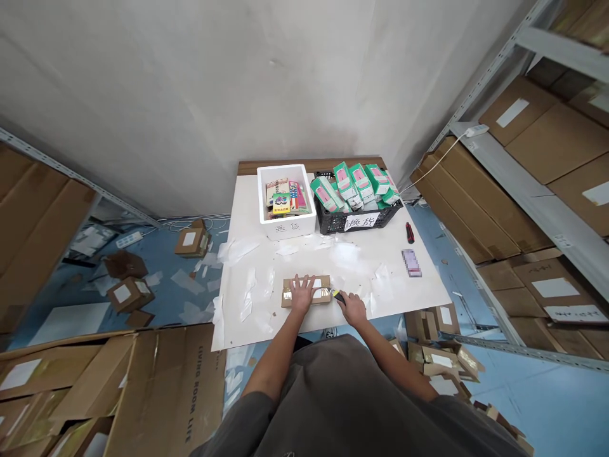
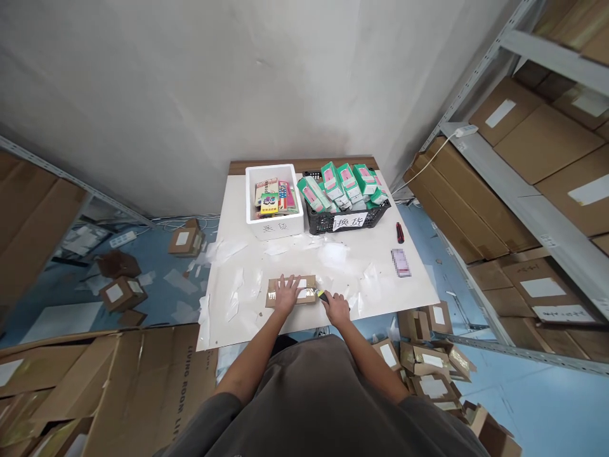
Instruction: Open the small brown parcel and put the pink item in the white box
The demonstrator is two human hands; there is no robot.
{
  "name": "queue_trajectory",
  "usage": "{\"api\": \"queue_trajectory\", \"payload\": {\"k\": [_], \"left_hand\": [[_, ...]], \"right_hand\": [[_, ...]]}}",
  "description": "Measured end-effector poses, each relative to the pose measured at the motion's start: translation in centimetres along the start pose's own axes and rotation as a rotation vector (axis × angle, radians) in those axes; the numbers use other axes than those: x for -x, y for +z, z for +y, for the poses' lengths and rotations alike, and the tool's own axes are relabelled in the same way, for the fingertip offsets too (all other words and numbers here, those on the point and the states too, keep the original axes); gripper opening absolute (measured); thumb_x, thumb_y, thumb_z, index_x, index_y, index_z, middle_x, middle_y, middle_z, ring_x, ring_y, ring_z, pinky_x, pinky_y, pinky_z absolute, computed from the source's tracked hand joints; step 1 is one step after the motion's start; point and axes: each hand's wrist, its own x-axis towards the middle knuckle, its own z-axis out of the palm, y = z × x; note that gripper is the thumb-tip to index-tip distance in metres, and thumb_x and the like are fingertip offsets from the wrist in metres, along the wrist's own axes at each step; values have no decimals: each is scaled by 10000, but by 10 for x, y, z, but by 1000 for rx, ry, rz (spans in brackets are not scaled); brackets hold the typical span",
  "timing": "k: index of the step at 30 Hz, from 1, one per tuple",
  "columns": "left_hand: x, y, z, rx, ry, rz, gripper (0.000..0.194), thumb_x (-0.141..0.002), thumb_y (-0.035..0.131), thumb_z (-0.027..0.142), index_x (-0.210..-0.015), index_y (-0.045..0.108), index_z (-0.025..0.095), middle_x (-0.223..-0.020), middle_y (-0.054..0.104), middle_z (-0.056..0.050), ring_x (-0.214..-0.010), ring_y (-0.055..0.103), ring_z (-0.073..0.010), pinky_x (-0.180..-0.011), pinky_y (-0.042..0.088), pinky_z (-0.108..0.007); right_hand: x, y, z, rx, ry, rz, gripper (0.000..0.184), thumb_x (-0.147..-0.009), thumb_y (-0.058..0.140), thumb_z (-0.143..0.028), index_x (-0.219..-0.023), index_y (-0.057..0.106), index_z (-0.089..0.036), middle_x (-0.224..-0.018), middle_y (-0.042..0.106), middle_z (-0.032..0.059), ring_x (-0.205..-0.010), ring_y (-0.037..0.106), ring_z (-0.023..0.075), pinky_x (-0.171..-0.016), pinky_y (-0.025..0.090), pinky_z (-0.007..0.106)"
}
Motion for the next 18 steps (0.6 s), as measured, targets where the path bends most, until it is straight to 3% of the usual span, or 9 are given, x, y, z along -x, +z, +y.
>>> {"api": "queue_trajectory", "payload": {"k": [6,13,16,18], "left_hand": [[4,-2,1,-18,-26,10,600,-1022,471,500,-1600,383,366,-1635,449,-78,-1559,233,-432,-1242,145,-658],[7,9,9,-5,-30,88,558,-1041,428,501,-1581,425,361,-1611,484,-62,-1542,274,-415,-1254,131,-634],[7,13,8,0,-33,150,511,-1055,404,465,-1539,501,334,-1571,535,-69,-1509,340,-418,-1241,171,-645],[7,14,2,10,-48,190,479,-1062,394,432,-1503,550,326,-1531,576,-77,-1485,386,-407,-1231,198,-645]], "right_hand": [[-11,-5,-7,-13,-31,-76,459,-1091,372,-500,-1500,459,-311,-1198,678,118,-1043,659,267,-852,435,323],[0,11,-6,-33,55,-11,464,-1097,326,-500,-1484,460,-281,-1172,684,120,-997,693,266,-811,442,318],[2,15,10,-59,74,4,451,-1093,352,-502,-1474,463,-287,-1186,691,114,-1019,696,256,-813,440,303],[2,11,37,-85,173,-3,429,-1095,343,-484,-1441,482,-271,-1152,711,111,-1003,705,254,-800,441,299]]}}
